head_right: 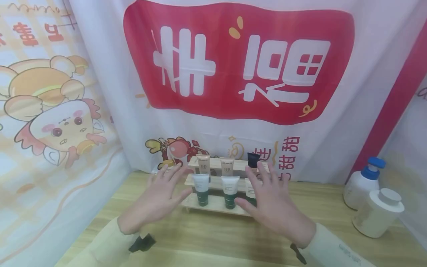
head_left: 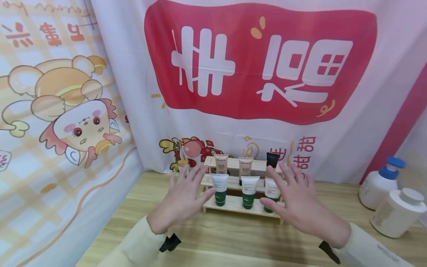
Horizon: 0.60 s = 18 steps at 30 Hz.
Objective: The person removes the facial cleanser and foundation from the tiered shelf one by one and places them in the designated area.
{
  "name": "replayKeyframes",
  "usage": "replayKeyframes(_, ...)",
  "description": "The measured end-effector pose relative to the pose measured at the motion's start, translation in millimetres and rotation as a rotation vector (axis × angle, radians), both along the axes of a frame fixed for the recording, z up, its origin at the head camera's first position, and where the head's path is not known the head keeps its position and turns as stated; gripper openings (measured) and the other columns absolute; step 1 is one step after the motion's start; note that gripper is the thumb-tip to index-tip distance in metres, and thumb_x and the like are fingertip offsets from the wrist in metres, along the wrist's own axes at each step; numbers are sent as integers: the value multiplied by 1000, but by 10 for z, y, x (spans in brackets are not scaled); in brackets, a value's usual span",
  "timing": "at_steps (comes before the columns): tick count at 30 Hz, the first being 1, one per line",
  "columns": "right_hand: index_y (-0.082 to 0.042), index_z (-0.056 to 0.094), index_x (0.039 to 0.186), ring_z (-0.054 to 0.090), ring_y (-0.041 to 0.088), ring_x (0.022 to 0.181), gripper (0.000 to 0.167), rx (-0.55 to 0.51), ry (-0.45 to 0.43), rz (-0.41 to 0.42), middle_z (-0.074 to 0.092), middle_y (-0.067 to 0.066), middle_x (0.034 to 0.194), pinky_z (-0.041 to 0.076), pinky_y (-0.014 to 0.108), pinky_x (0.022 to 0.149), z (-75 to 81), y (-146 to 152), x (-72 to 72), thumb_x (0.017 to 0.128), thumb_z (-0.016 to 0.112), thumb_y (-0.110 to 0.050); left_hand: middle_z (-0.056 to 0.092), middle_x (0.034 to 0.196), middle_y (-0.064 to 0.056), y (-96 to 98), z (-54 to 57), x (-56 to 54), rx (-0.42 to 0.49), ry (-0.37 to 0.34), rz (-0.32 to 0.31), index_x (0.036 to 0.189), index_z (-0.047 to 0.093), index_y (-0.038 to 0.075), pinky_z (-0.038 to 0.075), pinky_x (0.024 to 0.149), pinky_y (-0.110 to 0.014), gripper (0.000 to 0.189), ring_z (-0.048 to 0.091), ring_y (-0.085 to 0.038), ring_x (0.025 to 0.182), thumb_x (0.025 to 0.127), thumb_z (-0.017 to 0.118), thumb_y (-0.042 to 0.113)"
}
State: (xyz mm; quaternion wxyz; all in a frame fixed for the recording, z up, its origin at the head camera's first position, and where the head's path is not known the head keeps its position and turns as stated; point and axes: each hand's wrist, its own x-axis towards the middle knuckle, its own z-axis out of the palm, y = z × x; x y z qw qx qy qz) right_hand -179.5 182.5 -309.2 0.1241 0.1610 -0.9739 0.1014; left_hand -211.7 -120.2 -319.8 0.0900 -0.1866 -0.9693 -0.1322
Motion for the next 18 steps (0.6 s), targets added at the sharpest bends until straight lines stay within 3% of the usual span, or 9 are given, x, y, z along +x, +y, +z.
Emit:
replayKeyframes(4, -13, 40, 141, 25, 47, 129, 71, -53, 52, 9, 31, 23, 144, 18, 72, 97, -76, 121, -130, 85, 64, -50, 34, 148, -8, -149, -161, -157, 31, 55, -2, 143, 39, 16, 21, 102, -66, 67, 26, -38, 133, 92, 43, 60)
replayKeyframes(7, -9, 50, 131, 39, 43, 121, 55, -129, 89, 23, 45, 21, 133, 29, 68, 95, -168, 219, -248, 85, 72, -30, 42, 142, -8, -273, -326, -297, 77, 44, -8, 136, 49, 16, 24, 100, -66, 58, 32, -36, 130, 92, 51, 53)
replayKeyframes(13, -11, 57, 121, 52, 32, 109, 41, -288, 165, 103, 57, 8, 117, 44, 55, 90, -398, 371, -440, 84, 73, -16, 51, 135, -6, -472, -729, -588, 230, -80, -76, 126, 58, 17, 28, 104, -57, 42, 38, -30, 127, 92, 58, 42)
replayKeyframes(18, -13, 62, 117, 59, 21, 97, 37, -342, 256, 166, 61, -2, 109, 52, 44, 80, -580, 459, -544, 82, 74, -11, 53, 133, -6, -510, -1022, -747, 289, -153, -127, 125, 58, 13, 25, 107, -54, 37, 39, -31, 127, 91, 64, 27)
